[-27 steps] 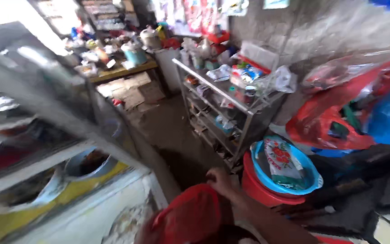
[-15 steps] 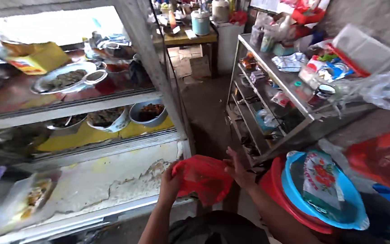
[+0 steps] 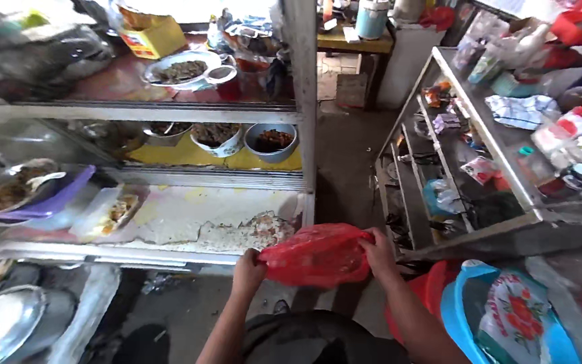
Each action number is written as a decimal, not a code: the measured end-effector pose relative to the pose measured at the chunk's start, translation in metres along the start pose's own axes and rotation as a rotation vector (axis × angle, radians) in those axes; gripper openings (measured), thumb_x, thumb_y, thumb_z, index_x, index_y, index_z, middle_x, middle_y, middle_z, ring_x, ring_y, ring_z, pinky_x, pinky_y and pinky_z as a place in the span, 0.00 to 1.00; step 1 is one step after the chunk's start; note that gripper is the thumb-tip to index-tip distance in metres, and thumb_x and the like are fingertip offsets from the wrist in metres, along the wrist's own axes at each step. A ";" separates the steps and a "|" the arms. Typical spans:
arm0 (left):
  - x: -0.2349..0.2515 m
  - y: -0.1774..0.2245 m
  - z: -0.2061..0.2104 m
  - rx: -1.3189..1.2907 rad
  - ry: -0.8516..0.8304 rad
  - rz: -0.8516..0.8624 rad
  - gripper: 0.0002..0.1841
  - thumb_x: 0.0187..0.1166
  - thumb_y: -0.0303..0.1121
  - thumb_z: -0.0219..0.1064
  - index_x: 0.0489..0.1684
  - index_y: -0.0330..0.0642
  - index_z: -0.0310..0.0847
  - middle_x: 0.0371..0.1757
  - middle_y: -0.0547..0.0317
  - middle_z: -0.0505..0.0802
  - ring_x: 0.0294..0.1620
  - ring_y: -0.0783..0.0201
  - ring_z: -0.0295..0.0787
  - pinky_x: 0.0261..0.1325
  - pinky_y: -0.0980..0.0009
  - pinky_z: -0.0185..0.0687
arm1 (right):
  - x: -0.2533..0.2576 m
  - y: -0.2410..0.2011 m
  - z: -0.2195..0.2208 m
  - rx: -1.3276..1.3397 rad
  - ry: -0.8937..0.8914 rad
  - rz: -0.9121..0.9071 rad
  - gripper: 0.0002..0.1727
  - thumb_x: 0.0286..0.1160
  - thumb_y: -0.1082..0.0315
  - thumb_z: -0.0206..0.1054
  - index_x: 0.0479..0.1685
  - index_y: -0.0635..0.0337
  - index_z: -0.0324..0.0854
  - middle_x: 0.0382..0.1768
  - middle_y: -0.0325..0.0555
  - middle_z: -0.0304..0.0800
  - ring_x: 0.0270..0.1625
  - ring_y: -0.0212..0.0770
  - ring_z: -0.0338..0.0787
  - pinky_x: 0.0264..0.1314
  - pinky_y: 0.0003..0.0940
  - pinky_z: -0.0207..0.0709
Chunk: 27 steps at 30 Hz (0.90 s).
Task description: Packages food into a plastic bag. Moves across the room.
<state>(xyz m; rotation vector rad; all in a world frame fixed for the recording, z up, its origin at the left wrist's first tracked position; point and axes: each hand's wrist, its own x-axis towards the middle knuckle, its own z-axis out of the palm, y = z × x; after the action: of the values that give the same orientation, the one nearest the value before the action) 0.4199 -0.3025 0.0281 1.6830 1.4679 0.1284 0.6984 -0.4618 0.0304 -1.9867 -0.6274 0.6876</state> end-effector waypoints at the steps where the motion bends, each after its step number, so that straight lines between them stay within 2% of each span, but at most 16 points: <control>1: -0.006 -0.012 0.002 -0.262 -0.033 -0.064 0.16 0.83 0.23 0.58 0.65 0.24 0.75 0.51 0.37 0.89 0.50 0.51 0.89 0.57 0.53 0.85 | 0.002 -0.001 0.004 -0.025 -0.015 -0.008 0.12 0.76 0.72 0.70 0.54 0.70 0.84 0.48 0.58 0.90 0.53 0.48 0.89 0.62 0.47 0.82; 3: -0.023 -0.026 0.004 -0.899 -0.120 -0.203 0.14 0.91 0.24 0.44 0.67 0.32 0.69 0.47 0.51 0.89 0.44 0.63 0.89 0.51 0.64 0.87 | 0.004 0.001 0.014 -0.118 -0.066 -0.064 0.11 0.75 0.72 0.72 0.51 0.69 0.85 0.47 0.58 0.90 0.54 0.50 0.89 0.64 0.50 0.81; 5: -0.041 -0.042 -0.003 -1.295 -0.176 -0.278 0.16 0.92 0.30 0.39 0.56 0.38 0.74 0.41 0.55 0.92 0.41 0.64 0.91 0.49 0.65 0.88 | 0.009 0.003 0.029 -0.184 -0.148 -0.080 0.10 0.74 0.75 0.71 0.51 0.70 0.87 0.50 0.61 0.91 0.57 0.54 0.89 0.67 0.54 0.80; 8: -0.067 -0.067 -0.017 -1.490 -0.157 -0.394 0.21 0.94 0.36 0.36 0.50 0.37 0.77 0.38 0.52 0.93 0.41 0.61 0.92 0.49 0.63 0.89 | 0.012 0.007 0.058 0.004 -0.277 0.117 0.09 0.76 0.80 0.65 0.51 0.70 0.85 0.47 0.58 0.89 0.50 0.48 0.88 0.57 0.48 0.82; 11: -0.092 -0.094 -0.030 -1.620 -0.071 -0.526 0.25 0.91 0.41 0.36 0.43 0.38 0.80 0.34 0.49 0.92 0.36 0.57 0.92 0.42 0.59 0.89 | 0.012 0.006 0.087 0.374 -0.431 0.486 0.10 0.86 0.76 0.53 0.52 0.66 0.80 0.37 0.47 0.88 0.36 0.37 0.88 0.39 0.35 0.83; 13: -0.108 -0.116 -0.041 -1.549 -0.042 -0.454 0.24 0.88 0.39 0.37 0.38 0.41 0.82 0.33 0.51 0.94 0.36 0.58 0.93 0.43 0.59 0.91 | 0.016 0.007 0.104 0.485 -0.608 0.575 0.13 0.88 0.71 0.49 0.50 0.62 0.81 0.33 0.45 0.91 0.33 0.36 0.91 0.35 0.33 0.86; 14: -0.117 -0.129 -0.047 -1.475 -0.020 -0.380 0.19 0.86 0.37 0.42 0.45 0.42 0.83 0.38 0.51 0.95 0.41 0.57 0.94 0.48 0.58 0.91 | 0.018 0.007 0.112 0.501 -0.751 0.560 0.15 0.87 0.71 0.47 0.56 0.61 0.80 0.37 0.47 0.92 0.36 0.38 0.92 0.38 0.36 0.88; 15: -0.125 -0.142 -0.054 -1.394 0.020 -0.321 0.16 0.83 0.34 0.49 0.59 0.41 0.78 0.46 0.50 0.94 0.47 0.55 0.94 0.53 0.56 0.91 | 0.021 0.006 0.120 0.513 -0.914 0.520 0.19 0.80 0.72 0.48 0.64 0.59 0.78 0.43 0.48 0.93 0.41 0.40 0.93 0.43 0.39 0.89; 16: -0.131 -0.154 -0.061 -1.310 0.060 -0.295 0.22 0.76 0.32 0.56 0.70 0.41 0.70 0.52 0.48 0.92 0.51 0.54 0.92 0.56 0.55 0.90 | 0.024 0.003 0.129 0.528 -1.066 0.476 0.25 0.71 0.72 0.52 0.69 0.55 0.76 0.48 0.48 0.94 0.45 0.42 0.94 0.46 0.42 0.90; 17: -0.136 -0.166 -0.068 -1.242 0.096 -0.282 0.31 0.69 0.31 0.62 0.77 0.40 0.62 0.55 0.47 0.91 0.52 0.53 0.91 0.57 0.54 0.90 | 0.022 -0.004 0.138 0.555 -1.163 0.424 0.28 0.63 0.71 0.57 0.69 0.51 0.78 0.50 0.46 0.94 0.46 0.42 0.94 0.48 0.42 0.91; 18: -0.139 -0.177 -0.076 -1.207 0.137 -0.265 0.35 0.65 0.29 0.65 0.78 0.41 0.58 0.55 0.46 0.91 0.51 0.53 0.92 0.56 0.54 0.90 | 0.017 -0.012 0.146 0.609 -1.211 0.353 0.26 0.62 0.71 0.62 0.65 0.47 0.84 0.50 0.45 0.96 0.45 0.41 0.95 0.47 0.41 0.91; 20: -0.142 -0.197 -0.092 -1.179 0.223 -0.177 0.28 0.70 0.21 0.60 0.72 0.43 0.59 0.50 0.50 0.92 0.46 0.55 0.94 0.52 0.56 0.91 | 0.002 -0.031 0.164 0.657 -1.211 0.160 0.15 0.67 0.70 0.64 0.43 0.42 0.94 0.42 0.36 0.97 0.40 0.32 0.94 0.44 0.33 0.90; 22: -0.135 -0.223 -0.112 -1.129 0.300 -0.016 0.16 0.69 0.19 0.55 0.52 0.47 0.68 0.48 0.60 0.93 0.44 0.63 0.93 0.45 0.62 0.92 | -0.008 -0.051 0.190 0.604 -1.170 -0.002 0.17 0.71 0.72 0.58 0.29 0.43 0.93 0.37 0.32 0.96 0.40 0.28 0.92 0.44 0.30 0.88; 24: -0.124 -0.246 -0.138 -0.962 0.344 0.109 0.10 0.66 0.19 0.56 0.29 0.46 0.80 0.57 0.61 0.91 0.54 0.67 0.89 0.51 0.67 0.90 | -0.020 -0.072 0.218 0.485 -1.106 -0.116 0.20 0.73 0.76 0.50 0.31 0.52 0.91 0.41 0.35 0.96 0.44 0.30 0.92 0.48 0.32 0.87; 25: -0.117 -0.253 -0.153 -0.786 0.353 0.135 0.12 0.66 0.19 0.56 0.24 0.45 0.84 0.60 0.58 0.88 0.60 0.66 0.85 0.58 0.68 0.86 | -0.026 -0.081 0.234 0.454 -1.080 -0.151 0.20 0.73 0.76 0.48 0.34 0.56 0.90 0.43 0.37 0.96 0.46 0.32 0.92 0.50 0.34 0.87; 27: -0.101 -0.253 -0.183 -0.374 0.360 0.103 0.13 0.74 0.18 0.57 0.37 0.35 0.92 0.63 0.40 0.87 0.67 0.51 0.83 0.71 0.55 0.79 | -0.037 -0.098 0.267 0.426 -1.032 -0.213 0.19 0.74 0.77 0.48 0.39 0.61 0.89 0.47 0.41 0.95 0.48 0.34 0.93 0.52 0.36 0.88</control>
<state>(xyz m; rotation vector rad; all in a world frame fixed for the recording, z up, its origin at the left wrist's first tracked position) 0.0918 -0.3102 0.0199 1.4736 1.4990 0.7495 0.4746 -0.2834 0.0100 -1.0511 -1.1428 1.5668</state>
